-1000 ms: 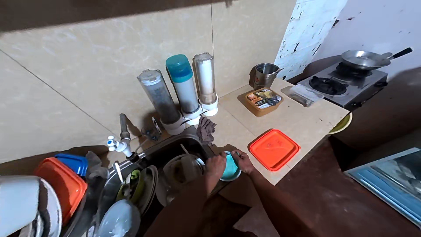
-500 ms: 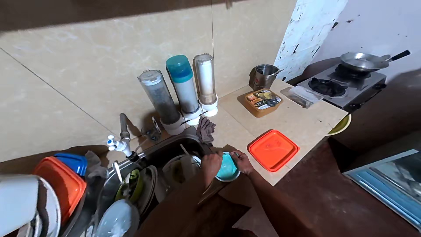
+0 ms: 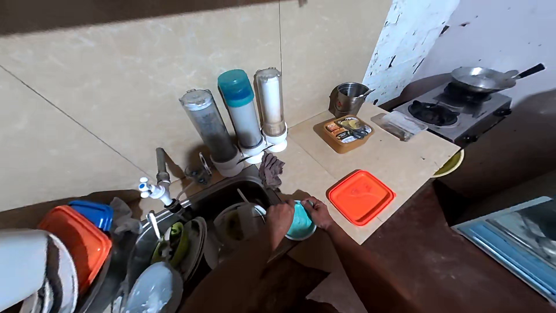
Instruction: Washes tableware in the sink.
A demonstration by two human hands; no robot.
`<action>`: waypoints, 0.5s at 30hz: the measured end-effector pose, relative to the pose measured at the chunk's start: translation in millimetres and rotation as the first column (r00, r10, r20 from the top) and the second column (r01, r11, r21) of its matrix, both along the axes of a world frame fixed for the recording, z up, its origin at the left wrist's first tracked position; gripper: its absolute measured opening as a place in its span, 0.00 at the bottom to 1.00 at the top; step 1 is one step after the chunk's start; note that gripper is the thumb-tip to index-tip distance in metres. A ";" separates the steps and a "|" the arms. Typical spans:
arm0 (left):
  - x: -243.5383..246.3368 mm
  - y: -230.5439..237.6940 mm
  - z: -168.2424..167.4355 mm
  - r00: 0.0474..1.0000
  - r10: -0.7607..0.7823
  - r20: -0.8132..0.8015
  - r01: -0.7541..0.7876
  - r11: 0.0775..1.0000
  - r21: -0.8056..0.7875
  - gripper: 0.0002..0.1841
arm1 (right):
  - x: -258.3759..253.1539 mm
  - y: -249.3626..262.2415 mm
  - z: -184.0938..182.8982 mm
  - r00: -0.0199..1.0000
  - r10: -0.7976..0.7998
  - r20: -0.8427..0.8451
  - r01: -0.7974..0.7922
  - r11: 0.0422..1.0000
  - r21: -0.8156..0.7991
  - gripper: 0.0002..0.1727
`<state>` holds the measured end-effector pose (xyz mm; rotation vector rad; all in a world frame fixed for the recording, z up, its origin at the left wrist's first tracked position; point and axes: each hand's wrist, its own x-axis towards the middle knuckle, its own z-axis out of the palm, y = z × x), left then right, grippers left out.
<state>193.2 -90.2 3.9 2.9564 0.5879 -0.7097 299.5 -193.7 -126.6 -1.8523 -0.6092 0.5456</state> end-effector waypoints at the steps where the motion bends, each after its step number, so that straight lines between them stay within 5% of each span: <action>1: 3.9 -3.4 -6.5 1.000 0.026 0.008 -0.026 1.000 0.000 0.20 | -0.4 0.0 -0.4 1.000 -0.011 -0.001 0.011 1.000 0.006 0.19; 9: -45.4 -17.0 1.3 0.987 -0.107 -0.118 0.091 0.987 -0.135 0.20 | -3.7 0.4 2.8 0.999 -0.043 0.030 0.043 0.999 0.006 0.19; 15: -1.8 1.5 -2.3 1.000 -0.004 0.029 0.005 0.999 -0.043 0.19 | -0.9 -0.2 1.6 1.000 -0.018 0.009 0.018 1.000 0.005 0.19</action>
